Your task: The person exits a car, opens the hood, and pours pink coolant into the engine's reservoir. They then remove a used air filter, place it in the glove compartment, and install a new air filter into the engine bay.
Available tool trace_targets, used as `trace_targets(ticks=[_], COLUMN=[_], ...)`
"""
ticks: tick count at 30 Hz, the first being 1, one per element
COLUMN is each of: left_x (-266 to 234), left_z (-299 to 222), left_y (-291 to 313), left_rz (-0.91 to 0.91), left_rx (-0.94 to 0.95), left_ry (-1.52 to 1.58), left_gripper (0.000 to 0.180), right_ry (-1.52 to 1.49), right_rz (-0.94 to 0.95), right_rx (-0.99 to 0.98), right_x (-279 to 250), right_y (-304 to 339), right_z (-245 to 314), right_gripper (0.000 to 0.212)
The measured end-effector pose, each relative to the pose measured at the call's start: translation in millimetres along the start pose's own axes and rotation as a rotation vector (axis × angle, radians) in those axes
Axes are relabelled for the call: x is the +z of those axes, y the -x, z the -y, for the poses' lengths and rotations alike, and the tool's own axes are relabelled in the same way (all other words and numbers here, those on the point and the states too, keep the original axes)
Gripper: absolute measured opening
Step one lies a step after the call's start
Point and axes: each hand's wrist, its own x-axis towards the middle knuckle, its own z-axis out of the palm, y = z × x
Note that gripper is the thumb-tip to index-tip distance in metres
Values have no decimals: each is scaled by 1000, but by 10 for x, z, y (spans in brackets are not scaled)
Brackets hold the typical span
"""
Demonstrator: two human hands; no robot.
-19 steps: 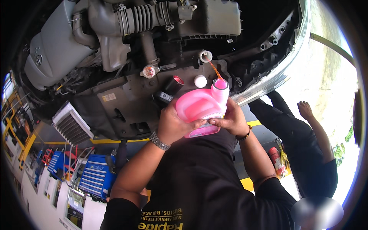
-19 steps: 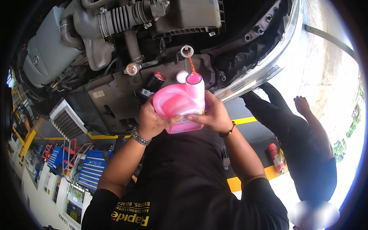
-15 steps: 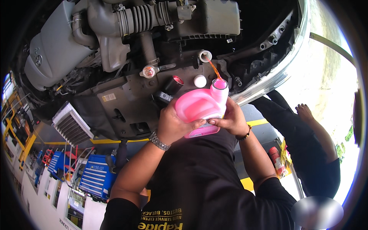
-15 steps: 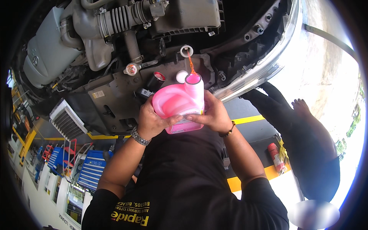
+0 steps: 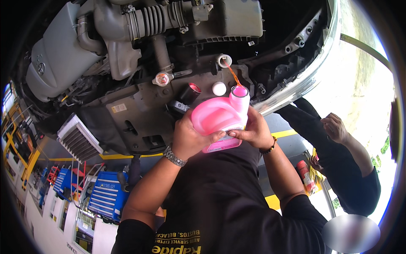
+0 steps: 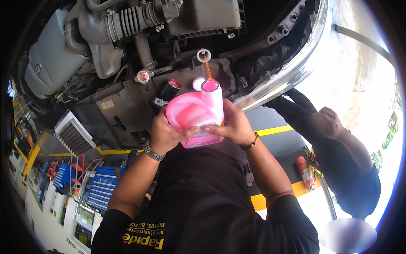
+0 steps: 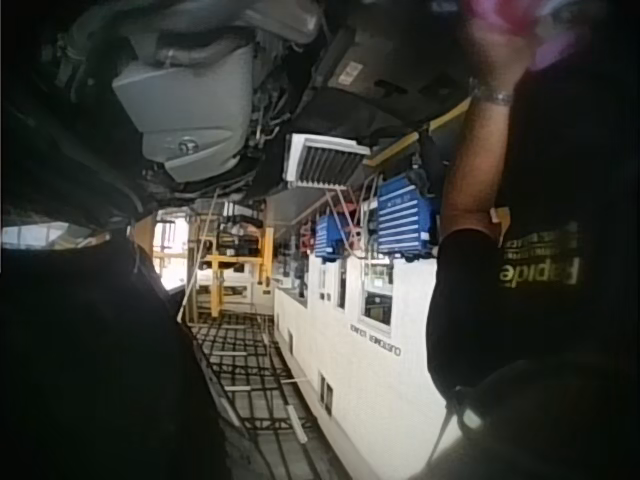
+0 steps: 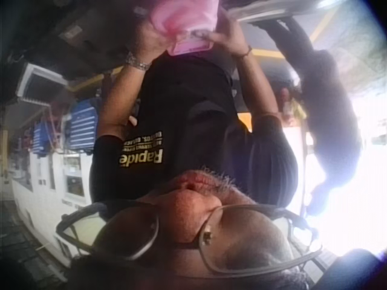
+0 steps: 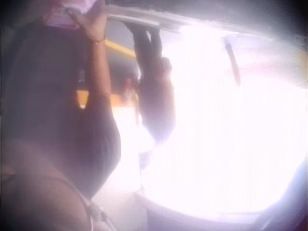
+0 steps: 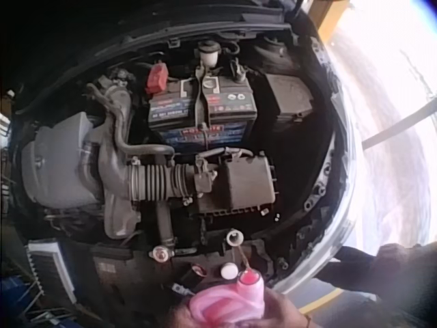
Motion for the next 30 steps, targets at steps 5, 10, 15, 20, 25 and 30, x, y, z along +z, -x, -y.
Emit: trace_targets(ticks=[5, 10, 15, 20, 25, 30], left_x=[-6, -6, 6, 30, 17, 7], left_z=[-26, -6, -2, -2, -45, -77], left_y=[-9, -1, -5, -29, 6, 8], left_rz=[8, 3, -26, -72, -73, -79], left_rx=[12, 22, 47, 95, 109, 108], left_ry=[-15, -16, -29, -25, -46, -51], left_gripper=[68, 67, 66, 60, 59, 59], right_ry=[-8, 9, 34, 28, 26, 24], right_rz=[-3, -7, -3, -15, -10, -1], right_rx=[-4, -8, -11, -13, -7, -16], right_x=[6, 1, -6, 1, 10, 25], right_y=[-9, 3, 12, 5, 44, 34], right_z=[7, -21, 3, 10, -36, 18], right_gripper=[78, 77, 77, 77, 78, 78])
